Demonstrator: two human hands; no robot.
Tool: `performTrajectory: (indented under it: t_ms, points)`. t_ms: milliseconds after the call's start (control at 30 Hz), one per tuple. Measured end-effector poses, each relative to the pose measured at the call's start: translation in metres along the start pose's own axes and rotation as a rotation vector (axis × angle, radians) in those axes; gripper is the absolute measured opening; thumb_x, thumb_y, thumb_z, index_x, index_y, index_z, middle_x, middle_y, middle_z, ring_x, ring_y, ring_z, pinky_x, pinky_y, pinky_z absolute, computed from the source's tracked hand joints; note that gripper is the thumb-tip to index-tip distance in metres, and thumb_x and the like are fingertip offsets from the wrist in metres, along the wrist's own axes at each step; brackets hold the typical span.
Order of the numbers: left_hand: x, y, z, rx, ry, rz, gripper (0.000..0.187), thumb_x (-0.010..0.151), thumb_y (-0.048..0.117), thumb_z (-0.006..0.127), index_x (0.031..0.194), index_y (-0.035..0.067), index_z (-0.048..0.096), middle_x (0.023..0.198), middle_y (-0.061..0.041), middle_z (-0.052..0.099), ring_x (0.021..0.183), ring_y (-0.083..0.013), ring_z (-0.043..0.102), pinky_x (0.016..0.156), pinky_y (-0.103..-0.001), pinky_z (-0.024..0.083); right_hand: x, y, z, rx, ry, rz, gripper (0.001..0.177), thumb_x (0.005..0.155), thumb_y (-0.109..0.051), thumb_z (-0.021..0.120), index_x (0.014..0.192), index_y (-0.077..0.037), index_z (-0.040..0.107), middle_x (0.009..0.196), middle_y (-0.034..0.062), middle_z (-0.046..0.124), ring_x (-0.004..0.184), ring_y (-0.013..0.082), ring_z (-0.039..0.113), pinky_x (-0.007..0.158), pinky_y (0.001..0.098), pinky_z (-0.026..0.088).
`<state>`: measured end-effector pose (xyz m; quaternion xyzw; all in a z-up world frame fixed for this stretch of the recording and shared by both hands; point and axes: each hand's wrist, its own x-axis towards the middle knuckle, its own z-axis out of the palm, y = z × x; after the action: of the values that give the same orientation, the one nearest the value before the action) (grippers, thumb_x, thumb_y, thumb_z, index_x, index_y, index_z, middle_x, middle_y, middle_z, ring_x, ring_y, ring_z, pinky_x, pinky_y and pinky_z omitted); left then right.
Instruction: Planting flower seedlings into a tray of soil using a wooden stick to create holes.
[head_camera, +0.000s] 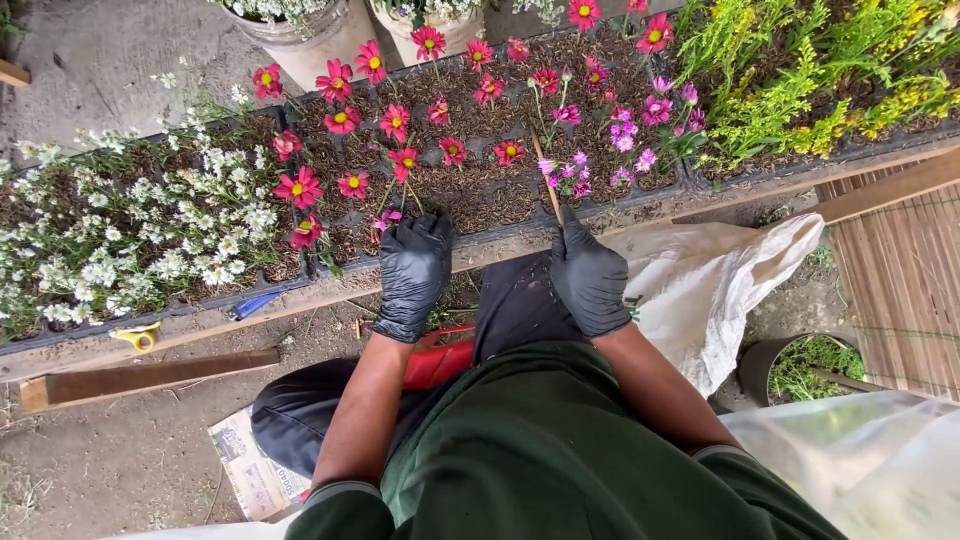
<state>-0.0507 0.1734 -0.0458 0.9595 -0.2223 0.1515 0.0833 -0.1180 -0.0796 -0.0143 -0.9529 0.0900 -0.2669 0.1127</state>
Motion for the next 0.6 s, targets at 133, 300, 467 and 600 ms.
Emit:
performTrajectory:
  t_ms: [133, 300, 467, 600]
  points:
    - [0.004, 0.015, 0.006, 0.046, 0.029, -0.019, 0.025, 0.098, 0.030, 0.062, 0.122, 0.026, 0.068, 0.109, -0.003, 0.074, 0.093, -0.0268, 0.072, 0.083, -0.041, 0.057, -0.010, 0.011, -0.017, 0.060, 0.118, -0.101, 0.035, 0.098, -0.021, 0.070, 0.132, -0.015, 0.077, 0.078, 0.0035, 0.078, 0.054, 0.0209, 0.069, 0.052, 0.0299, 0.059]
    - [0.015, 0.036, 0.008, 0.113, 0.044, 0.000, 0.034, 0.097, 0.022, 0.057, 0.130, 0.023, 0.068, 0.109, -0.006, 0.076, 0.083, -0.0276, 0.075, 0.072, -0.039, 0.059, -0.031, 0.020, -0.042, 0.106, 0.082, -0.087, 0.031, 0.098, -0.024, 0.071, 0.129, -0.020, 0.078, 0.085, 0.0004, 0.079, 0.057, 0.0222, 0.070, 0.052, 0.0316, 0.058]
    - [0.040, 0.042, -0.011, 0.110, 0.057, -0.037, 0.038, 0.084, 0.011, 0.059, 0.120, 0.010, 0.073, 0.102, -0.017, 0.077, 0.063, -0.0304, 0.074, 0.053, -0.042, 0.058, -0.041, 0.009, -0.042, 0.276, 0.012, -0.106, 0.033, 0.101, -0.022, 0.066, 0.133, -0.019, 0.076, 0.095, 0.0037, 0.081, 0.059, 0.0271, 0.071, 0.052, 0.0354, 0.059]
    - [0.048, 0.035, -0.006, 0.125, 0.063, -0.007, 0.035, 0.084, 0.011, 0.059, 0.116, 0.010, 0.073, 0.098, -0.016, 0.076, 0.064, -0.0302, 0.073, 0.055, -0.042, 0.058, -0.025, -0.006, -0.044, 0.324, -0.016, -0.148, 0.034, 0.102, -0.022, 0.065, 0.133, -0.013, 0.074, 0.094, 0.0114, 0.080, 0.064, 0.0308, 0.072, 0.057, 0.0349, 0.061]
